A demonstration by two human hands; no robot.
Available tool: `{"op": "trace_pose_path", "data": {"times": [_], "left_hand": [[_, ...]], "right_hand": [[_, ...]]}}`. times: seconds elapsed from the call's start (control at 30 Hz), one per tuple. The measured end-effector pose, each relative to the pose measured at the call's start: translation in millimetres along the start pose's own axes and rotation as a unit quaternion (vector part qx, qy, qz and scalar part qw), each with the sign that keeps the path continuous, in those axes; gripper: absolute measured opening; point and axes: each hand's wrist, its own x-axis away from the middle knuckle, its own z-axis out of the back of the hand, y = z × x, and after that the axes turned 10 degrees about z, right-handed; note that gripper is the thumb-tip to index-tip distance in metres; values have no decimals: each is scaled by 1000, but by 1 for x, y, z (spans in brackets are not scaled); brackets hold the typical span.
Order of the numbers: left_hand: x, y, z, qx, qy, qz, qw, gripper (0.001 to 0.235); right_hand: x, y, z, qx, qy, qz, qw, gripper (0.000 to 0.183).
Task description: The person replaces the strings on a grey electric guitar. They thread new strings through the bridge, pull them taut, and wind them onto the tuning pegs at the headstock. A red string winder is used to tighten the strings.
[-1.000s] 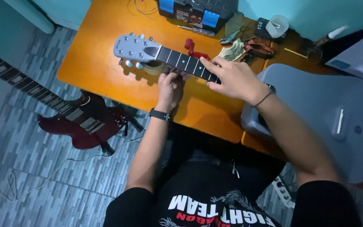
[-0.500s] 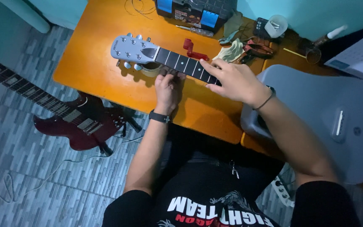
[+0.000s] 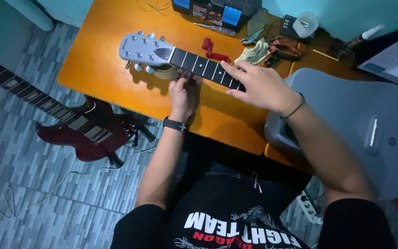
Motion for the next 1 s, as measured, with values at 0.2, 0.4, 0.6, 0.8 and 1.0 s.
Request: {"op": "trace_pose_path", "data": {"times": [0.2,0.4,0.6,0.8,1.0], "left_hand": [[34,28,-46,16,35,-25,999,25],[23,18,-31,2,58,-20,998,9],[22,5,-32,-121,99,10,988,12],[33,11,-31,-289,4,63,955,23],[36,17,-34,-328,28,50,943,16]], "right_hand": [[1,2,0,15,-8,0,1000,67],[3,2,0,-14,-8,-7,1000,67],[2,8,-3,-17,-14,-1,1000,72],[-61,80,-4,72,255,88,960,16],[-132,129,-23,308,300,52,901,50]]}}
